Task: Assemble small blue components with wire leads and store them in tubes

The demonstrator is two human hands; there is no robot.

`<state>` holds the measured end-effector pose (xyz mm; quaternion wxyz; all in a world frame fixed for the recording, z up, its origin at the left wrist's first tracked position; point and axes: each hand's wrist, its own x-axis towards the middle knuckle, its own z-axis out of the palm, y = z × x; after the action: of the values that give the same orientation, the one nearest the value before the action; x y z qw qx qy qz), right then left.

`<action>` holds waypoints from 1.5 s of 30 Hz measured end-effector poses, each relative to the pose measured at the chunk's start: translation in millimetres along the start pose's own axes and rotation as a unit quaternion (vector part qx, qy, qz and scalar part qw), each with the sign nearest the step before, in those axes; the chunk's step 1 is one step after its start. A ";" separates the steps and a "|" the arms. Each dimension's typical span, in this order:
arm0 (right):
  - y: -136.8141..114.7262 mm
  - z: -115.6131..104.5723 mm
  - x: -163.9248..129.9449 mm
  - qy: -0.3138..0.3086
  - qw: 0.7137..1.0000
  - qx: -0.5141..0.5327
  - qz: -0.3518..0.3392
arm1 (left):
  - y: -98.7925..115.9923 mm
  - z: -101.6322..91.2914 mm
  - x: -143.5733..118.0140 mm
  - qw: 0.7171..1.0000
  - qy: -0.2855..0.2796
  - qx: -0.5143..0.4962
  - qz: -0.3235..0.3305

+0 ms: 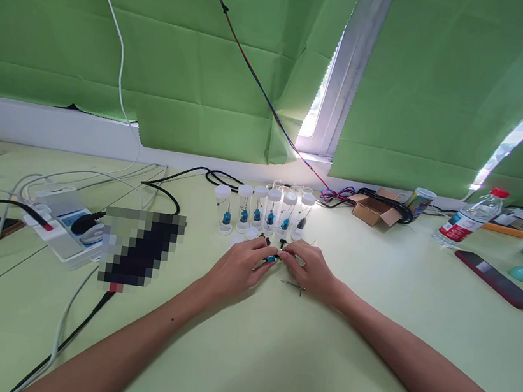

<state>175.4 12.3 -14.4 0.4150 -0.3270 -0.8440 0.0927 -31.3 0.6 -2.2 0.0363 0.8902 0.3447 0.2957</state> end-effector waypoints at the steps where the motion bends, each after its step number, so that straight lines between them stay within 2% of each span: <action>1: 1.0 0.4 0.2 0.000 1.000 -0.009 -0.005 | -0.2 0.5 -0.1 1.000 0.000 0.004 0.005; 6: 4.1 1.2 -0.3 -0.004 1.000 -0.026 -0.014 | 0.4 0.0 1.3 0.999 0.010 0.023 0.025; 15: -1.1 -2.2 -4.0 -0.011 1.000 0.021 -0.001 | -0.8 -1.7 1.8 0.998 0.061 0.003 0.008; 28: 3.7 -0.5 0.5 -0.026 0.999 -0.009 -0.040 | -0.8 0.6 1.6 1.000 0.020 -0.013 0.012; 36: 3.5 0.5 2.0 -0.022 0.998 -0.004 -0.055 | 0.0 0.5 1.2 1.000 -0.002 0.012 0.017; 45: 5.5 -0.1 0.4 -0.013 0.998 -0.021 -0.054 | 1.2 -2.4 2.7 0.999 0.021 0.019 0.032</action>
<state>177.9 16.7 -16.5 0.4015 -0.2886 -0.8673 0.0566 -30.3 1.1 1.4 0.0023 0.8947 0.3226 0.3088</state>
